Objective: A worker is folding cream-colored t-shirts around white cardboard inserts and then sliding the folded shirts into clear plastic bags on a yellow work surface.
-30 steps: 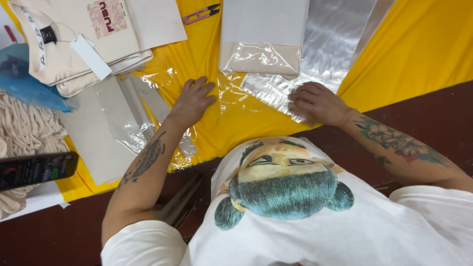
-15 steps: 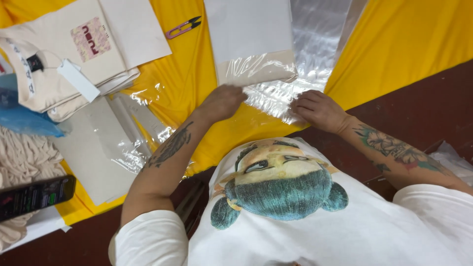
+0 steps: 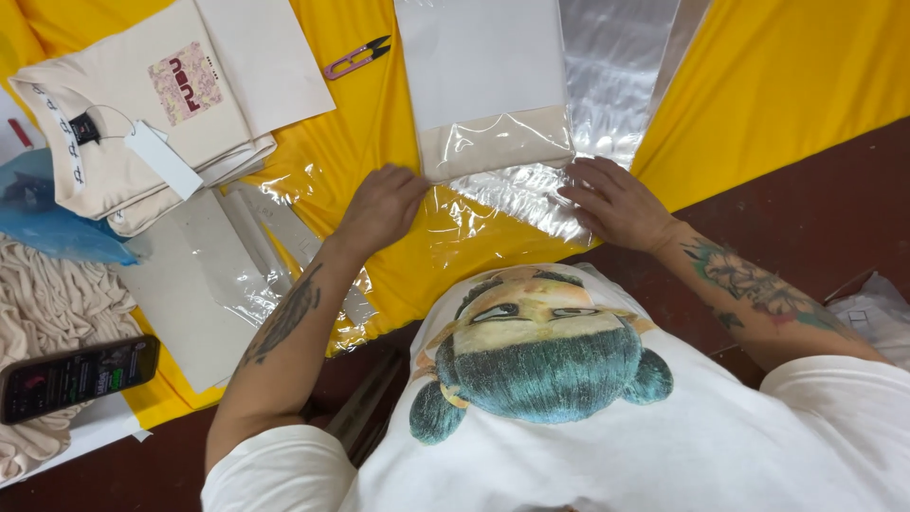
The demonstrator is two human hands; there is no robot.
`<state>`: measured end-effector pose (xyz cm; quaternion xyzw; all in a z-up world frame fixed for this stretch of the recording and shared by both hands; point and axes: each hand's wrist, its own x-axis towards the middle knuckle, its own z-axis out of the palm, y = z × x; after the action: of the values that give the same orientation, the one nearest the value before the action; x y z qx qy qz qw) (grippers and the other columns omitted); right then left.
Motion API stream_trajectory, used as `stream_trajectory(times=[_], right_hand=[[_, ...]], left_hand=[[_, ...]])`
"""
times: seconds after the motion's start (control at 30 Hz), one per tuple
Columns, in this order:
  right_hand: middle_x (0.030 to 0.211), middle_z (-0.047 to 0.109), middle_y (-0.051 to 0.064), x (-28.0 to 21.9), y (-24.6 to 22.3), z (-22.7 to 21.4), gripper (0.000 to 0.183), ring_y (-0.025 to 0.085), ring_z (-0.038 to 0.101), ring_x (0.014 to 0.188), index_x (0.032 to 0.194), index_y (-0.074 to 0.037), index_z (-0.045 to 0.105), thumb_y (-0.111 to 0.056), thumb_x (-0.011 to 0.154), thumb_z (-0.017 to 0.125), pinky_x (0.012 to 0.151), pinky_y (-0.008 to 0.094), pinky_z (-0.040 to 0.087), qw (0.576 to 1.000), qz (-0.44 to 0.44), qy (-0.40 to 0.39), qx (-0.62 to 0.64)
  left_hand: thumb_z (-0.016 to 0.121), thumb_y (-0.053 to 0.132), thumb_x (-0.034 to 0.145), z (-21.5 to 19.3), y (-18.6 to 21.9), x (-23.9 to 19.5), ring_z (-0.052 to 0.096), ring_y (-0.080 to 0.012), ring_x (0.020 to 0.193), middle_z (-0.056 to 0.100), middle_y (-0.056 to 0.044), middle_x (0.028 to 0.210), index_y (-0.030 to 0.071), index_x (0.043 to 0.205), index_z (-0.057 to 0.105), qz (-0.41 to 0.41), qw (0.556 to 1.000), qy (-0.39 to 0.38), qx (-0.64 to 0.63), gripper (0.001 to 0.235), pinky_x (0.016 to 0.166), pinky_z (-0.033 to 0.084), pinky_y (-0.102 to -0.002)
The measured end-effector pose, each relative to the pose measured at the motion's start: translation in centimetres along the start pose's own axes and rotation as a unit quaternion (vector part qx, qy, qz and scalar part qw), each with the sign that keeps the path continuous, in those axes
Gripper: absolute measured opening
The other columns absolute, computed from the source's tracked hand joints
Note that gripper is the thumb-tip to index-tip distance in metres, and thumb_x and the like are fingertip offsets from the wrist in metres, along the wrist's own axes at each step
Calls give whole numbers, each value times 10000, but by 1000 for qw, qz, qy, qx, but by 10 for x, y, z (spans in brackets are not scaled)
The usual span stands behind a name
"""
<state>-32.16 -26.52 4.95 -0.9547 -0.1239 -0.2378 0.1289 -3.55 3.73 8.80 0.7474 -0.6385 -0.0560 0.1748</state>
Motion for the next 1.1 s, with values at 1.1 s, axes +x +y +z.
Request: stream_trajectory(times=[1.1], right_hand=[[928, 778, 16, 51, 24, 27, 302, 296, 741, 943, 1188, -196, 723, -330, 1168, 452, 934, 472, 569, 892, 399, -13, 212]], left_hand=[[479, 201, 1114, 76, 1, -2, 718, -223, 1040, 756, -63, 956, 140, 1112, 669, -293, 857, 193, -377, 200, 982, 534, -421]])
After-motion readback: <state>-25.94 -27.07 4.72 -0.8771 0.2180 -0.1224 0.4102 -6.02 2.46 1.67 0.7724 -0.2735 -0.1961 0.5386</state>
